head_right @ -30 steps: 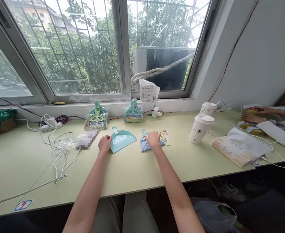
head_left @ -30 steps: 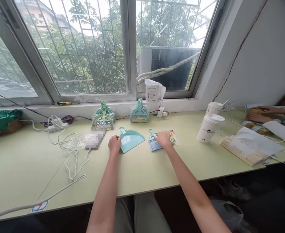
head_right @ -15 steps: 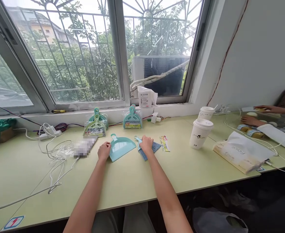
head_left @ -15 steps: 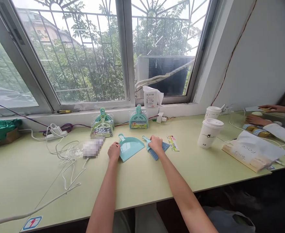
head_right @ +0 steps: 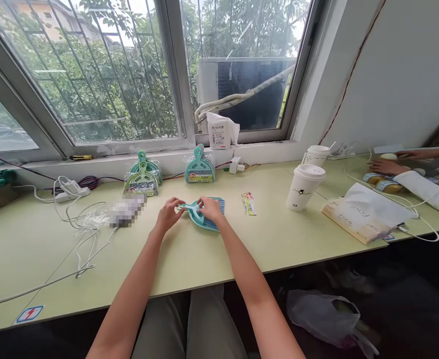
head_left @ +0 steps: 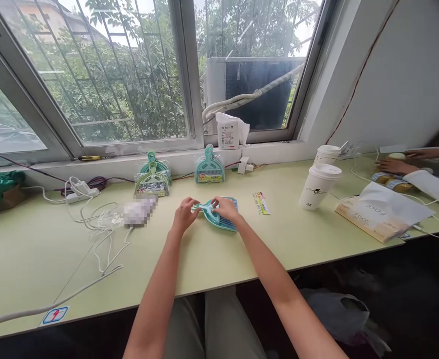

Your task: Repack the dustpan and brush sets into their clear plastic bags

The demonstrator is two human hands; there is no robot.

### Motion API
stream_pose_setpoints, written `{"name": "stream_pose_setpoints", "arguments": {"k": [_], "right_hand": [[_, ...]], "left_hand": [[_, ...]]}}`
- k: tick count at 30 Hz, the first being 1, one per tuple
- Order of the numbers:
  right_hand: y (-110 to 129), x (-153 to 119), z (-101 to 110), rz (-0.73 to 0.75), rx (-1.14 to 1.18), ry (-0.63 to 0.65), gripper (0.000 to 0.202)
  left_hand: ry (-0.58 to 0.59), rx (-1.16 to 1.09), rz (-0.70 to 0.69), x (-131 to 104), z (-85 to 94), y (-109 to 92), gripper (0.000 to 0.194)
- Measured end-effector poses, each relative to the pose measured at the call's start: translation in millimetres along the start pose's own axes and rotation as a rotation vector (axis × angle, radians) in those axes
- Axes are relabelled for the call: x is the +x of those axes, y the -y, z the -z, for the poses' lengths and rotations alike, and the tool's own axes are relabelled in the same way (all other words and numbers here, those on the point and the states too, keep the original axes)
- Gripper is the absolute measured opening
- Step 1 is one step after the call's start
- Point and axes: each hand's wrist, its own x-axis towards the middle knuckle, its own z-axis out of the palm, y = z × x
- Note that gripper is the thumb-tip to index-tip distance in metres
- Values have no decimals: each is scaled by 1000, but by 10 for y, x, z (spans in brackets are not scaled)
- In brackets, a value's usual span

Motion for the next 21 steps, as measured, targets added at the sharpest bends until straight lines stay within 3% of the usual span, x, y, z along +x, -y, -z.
{"name": "stream_pose_setpoints", "arguments": {"k": [2, 7, 11, 14, 21], "right_hand": [[-24, -11, 5, 14, 9, -7, 23], [-49, 22, -49, 70, 47, -57, 20], [-29, 64, -124, 119, 90, -69, 19], [-1, 82, -153, 130, 84, -74, 17], [20, 133, -175, 120, 31, -15, 16]], "left_hand": [[-88, 102, -62, -9, -2, 51, 32], [15, 247, -195, -34, -112, 112, 47], [-94, 343, -267, -50, -178, 70, 50], [-1, 334, -347, -39, -185, 77, 48], [107, 290, -220, 44, -225, 84, 40]]}}
